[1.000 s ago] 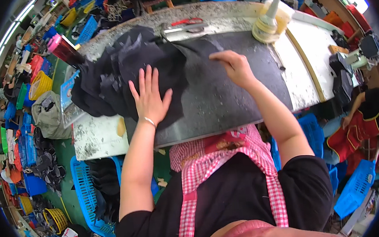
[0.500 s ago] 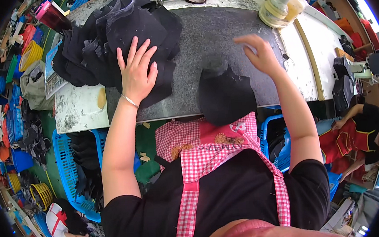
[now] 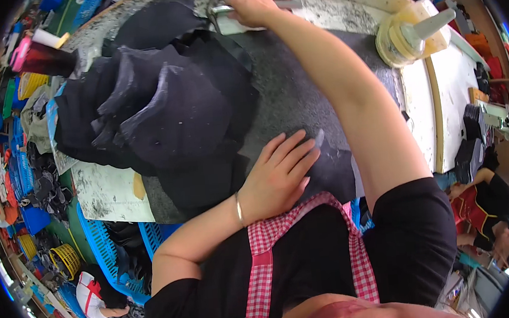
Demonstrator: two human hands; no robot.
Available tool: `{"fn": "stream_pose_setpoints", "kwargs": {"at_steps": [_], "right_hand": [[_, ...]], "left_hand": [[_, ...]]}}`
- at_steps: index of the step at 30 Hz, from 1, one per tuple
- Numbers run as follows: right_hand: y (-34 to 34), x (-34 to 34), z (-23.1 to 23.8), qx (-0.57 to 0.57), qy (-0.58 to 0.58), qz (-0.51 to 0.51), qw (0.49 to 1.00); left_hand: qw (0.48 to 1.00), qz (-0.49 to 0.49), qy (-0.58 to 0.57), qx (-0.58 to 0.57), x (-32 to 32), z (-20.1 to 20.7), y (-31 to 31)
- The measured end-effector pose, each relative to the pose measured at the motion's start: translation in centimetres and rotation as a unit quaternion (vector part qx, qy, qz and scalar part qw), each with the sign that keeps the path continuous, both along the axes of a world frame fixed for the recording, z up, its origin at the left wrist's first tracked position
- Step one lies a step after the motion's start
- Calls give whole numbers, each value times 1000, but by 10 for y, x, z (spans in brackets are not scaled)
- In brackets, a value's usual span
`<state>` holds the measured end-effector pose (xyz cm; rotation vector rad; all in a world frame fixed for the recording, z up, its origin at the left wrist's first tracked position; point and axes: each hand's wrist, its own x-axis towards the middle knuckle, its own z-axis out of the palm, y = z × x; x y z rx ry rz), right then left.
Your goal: The person organizes materials in a factory setting, moving a blue basket and sorting black fabric pieces. They then use a hammer-like tool to repeatedly tap and trim the edges of a black fabric piece on a workbench.
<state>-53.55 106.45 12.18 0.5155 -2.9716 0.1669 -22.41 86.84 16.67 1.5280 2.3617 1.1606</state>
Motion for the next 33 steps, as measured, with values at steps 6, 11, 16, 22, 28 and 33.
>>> {"fn": "stream_pose_setpoints", "kwargs": {"at_steps": [6, 11, 16, 22, 28, 33], "right_hand": [[43, 66, 86, -393, 1, -40, 919], [146, 247, 150, -551, -161, -15, 818], [146, 393, 104, -513, -104, -155, 838], [109, 461, 60, -448, -105, -141, 877], [78, 443, 74, -256, -13, -59, 965], [73, 422, 65, -219, -20, -74, 973]], "left_hand": [[991, 34, 27, -130, -2, -11, 42], [981, 145, 27, -123, 0, 1, 68], [976, 204, -6, -75, 14, -15, 70], [990, 133, -30, -43, 12, -30, 64], [992, 116, -29, -46, 7, -29, 56], [993, 113, -31, -7, 11, -35, 57]]}}
